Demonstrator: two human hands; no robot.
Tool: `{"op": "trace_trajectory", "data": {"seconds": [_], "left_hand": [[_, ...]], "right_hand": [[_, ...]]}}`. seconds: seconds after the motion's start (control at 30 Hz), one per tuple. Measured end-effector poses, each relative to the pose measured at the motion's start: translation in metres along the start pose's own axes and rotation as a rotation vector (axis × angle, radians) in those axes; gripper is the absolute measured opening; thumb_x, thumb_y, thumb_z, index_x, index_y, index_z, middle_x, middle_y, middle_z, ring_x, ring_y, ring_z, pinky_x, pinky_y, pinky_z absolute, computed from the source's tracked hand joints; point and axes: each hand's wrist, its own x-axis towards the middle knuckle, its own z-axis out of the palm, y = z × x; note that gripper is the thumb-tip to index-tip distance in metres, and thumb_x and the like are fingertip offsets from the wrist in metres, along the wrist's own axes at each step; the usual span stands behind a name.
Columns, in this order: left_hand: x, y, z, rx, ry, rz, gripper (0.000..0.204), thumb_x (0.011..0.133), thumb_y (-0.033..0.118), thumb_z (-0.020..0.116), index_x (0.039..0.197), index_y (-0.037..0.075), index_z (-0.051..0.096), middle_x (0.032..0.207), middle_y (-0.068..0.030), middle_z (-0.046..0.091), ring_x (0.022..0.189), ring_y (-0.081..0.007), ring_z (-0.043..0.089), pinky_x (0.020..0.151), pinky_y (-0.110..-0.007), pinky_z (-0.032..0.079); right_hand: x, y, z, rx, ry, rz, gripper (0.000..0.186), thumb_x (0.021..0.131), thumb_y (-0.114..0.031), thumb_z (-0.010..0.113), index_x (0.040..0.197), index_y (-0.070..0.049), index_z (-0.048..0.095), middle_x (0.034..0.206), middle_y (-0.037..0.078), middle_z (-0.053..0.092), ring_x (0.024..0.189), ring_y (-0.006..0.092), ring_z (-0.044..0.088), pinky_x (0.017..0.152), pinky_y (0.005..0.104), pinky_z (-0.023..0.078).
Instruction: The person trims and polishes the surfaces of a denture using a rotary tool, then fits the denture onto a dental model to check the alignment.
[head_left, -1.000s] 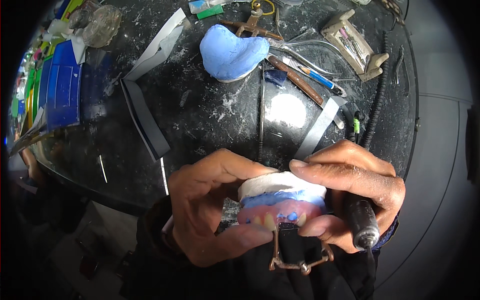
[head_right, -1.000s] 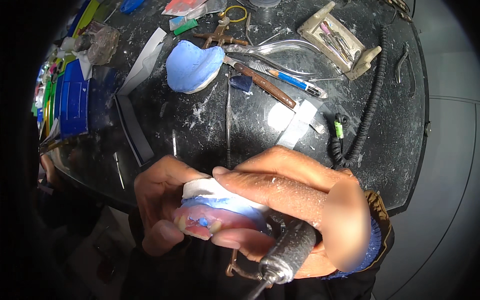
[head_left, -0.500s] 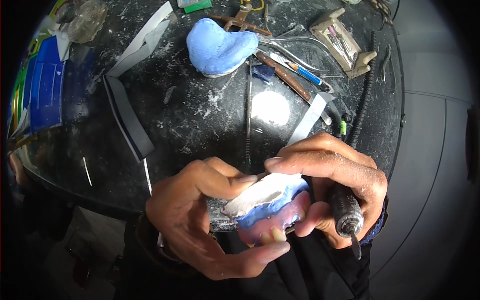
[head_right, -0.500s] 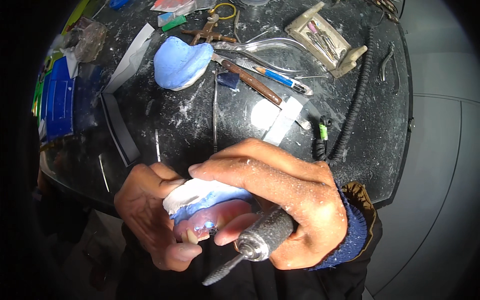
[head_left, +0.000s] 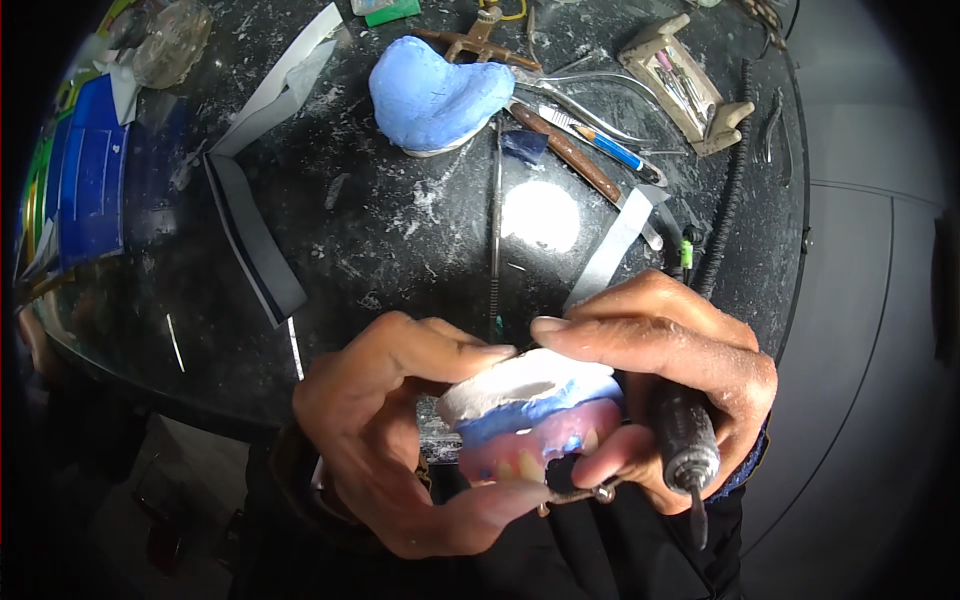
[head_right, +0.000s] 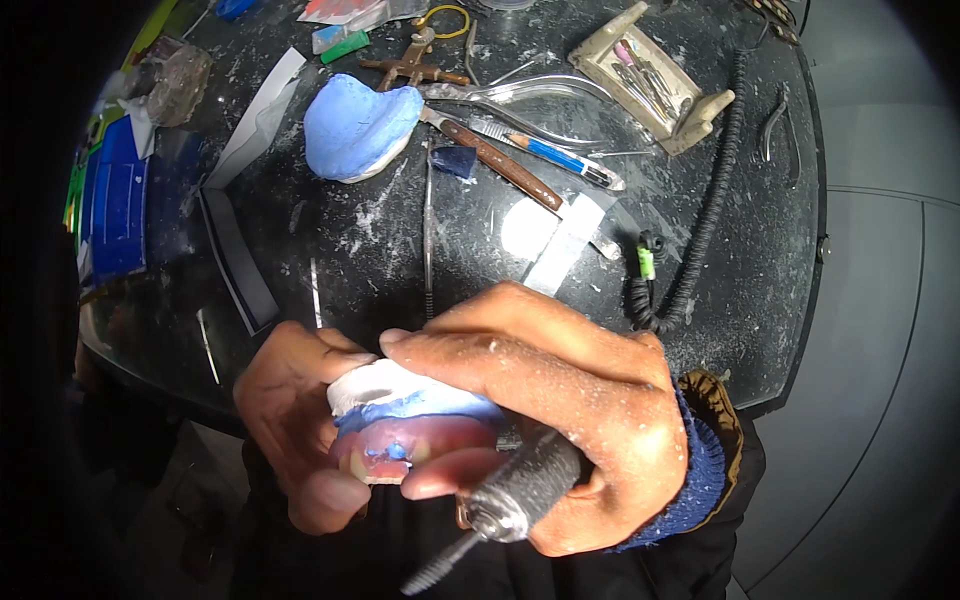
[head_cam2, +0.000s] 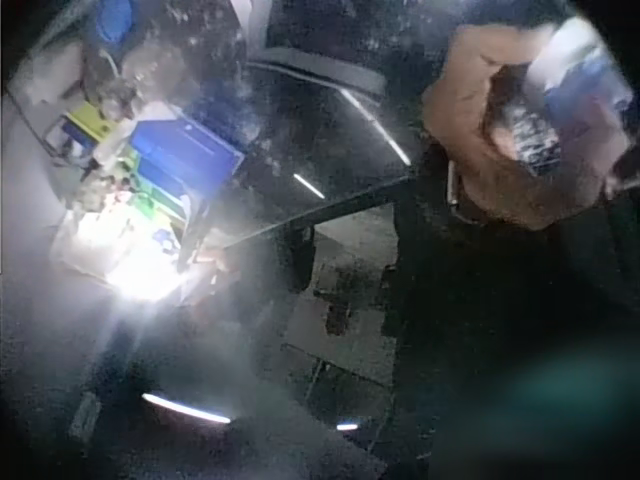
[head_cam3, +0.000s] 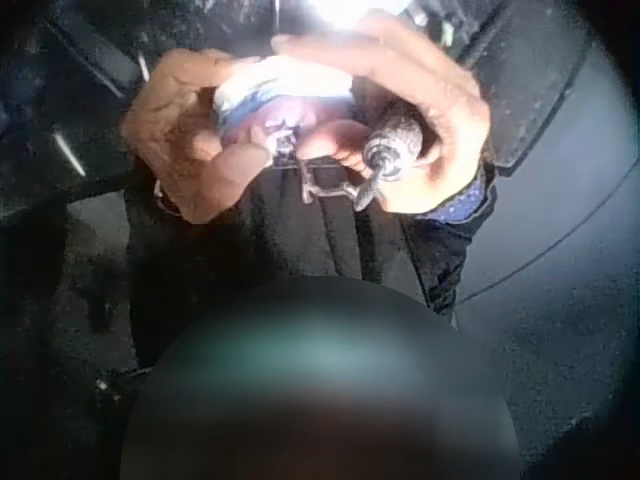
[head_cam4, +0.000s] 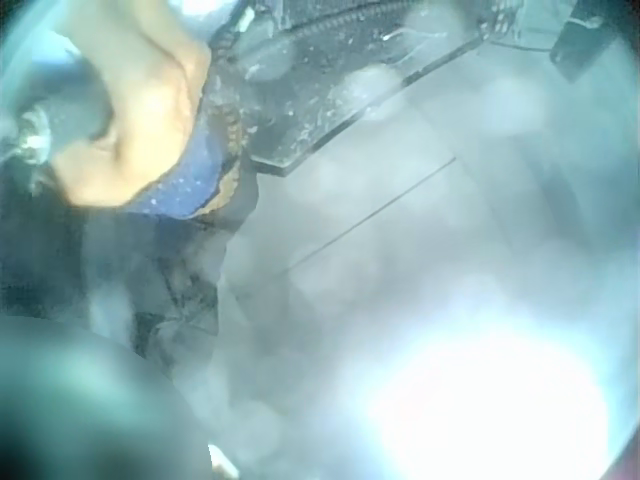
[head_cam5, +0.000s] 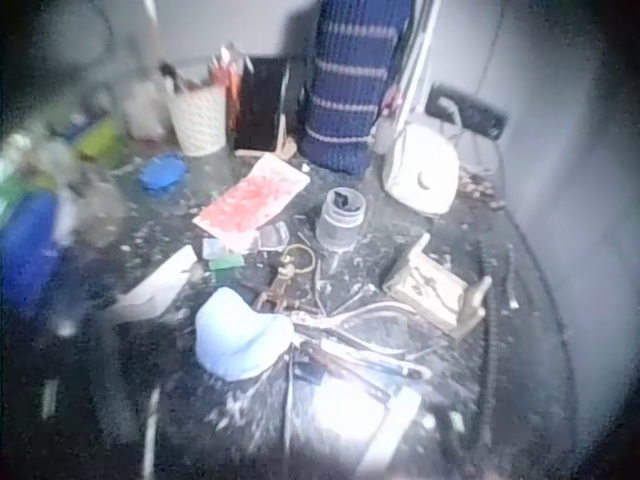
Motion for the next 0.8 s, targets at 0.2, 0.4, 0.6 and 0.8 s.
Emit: {"op": "trace_trajectory", "data": {"seconds": [0.2, 0.4, 0.6, 0.8], "left_hand": [[-0.003, 0.013, 0.005, -0.336, 0.085, -0.482, 0.044, 0.076, 0.014, 0.071, 0.105, -0.008, 0.046, 0.088, -0.0196, 0.063, 0.082, -0.0176, 0.064, 0.074, -0.030, 0.051], [0.007, 0.019, 0.008, -0.255, 0.075, -0.480, 0.059, 0.080, 0.042, 0.067, 0.103, -0.009, 0.046, 0.083, -0.0161, 0.061, 0.079, -0.0163, 0.062, 0.074, -0.029, 0.050], [0.007, 0.015, 0.010, -0.184, 0.117, -0.525, 0.072, 0.074, 0.051, 0.069, 0.100, -0.012, 0.047, 0.084, -0.0174, 0.061, 0.078, -0.0171, 0.061, 0.070, -0.027, 0.048], [0.009, 0.019, 0.012, -0.192, 0.143, -0.515, 0.067, 0.074, 0.044, 0.068, 0.100, -0.014, 0.046, 0.086, -0.0216, 0.061, 0.077, -0.0181, 0.061, 0.071, -0.029, 0.048]], "right_hand": [[-0.001, -0.004, -0.007, -0.052, -0.004, -0.006, 0.074, 0.057, -0.051, 0.084, 0.096, 0.010, 0.067, 0.086, 0.021, 0.065, 0.073, 0.0229, 0.065, 0.065, 0.0274, 0.050], [0.001, -0.009, -0.008, -0.052, -0.045, 0.041, 0.077, 0.054, -0.052, 0.085, 0.098, 0.009, 0.068, 0.086, 0.021, 0.065, 0.074, 0.0238, 0.066, 0.065, 0.0277, 0.050], [-0.004, -0.004, -0.006, -0.048, 0.013, 0.012, 0.072, 0.055, -0.047, 0.086, 0.096, 0.009, 0.068, 0.083, 0.020, 0.066, 0.073, 0.0236, 0.066, 0.065, 0.0278, 0.050], [-0.005, -0.003, -0.001, -0.043, 0.070, 0.048, 0.066, 0.056, -0.045, 0.085, 0.093, 0.007, 0.069, 0.081, 0.019, 0.066, 0.070, 0.0221, 0.065, 0.064, 0.0268, 0.049]]}}
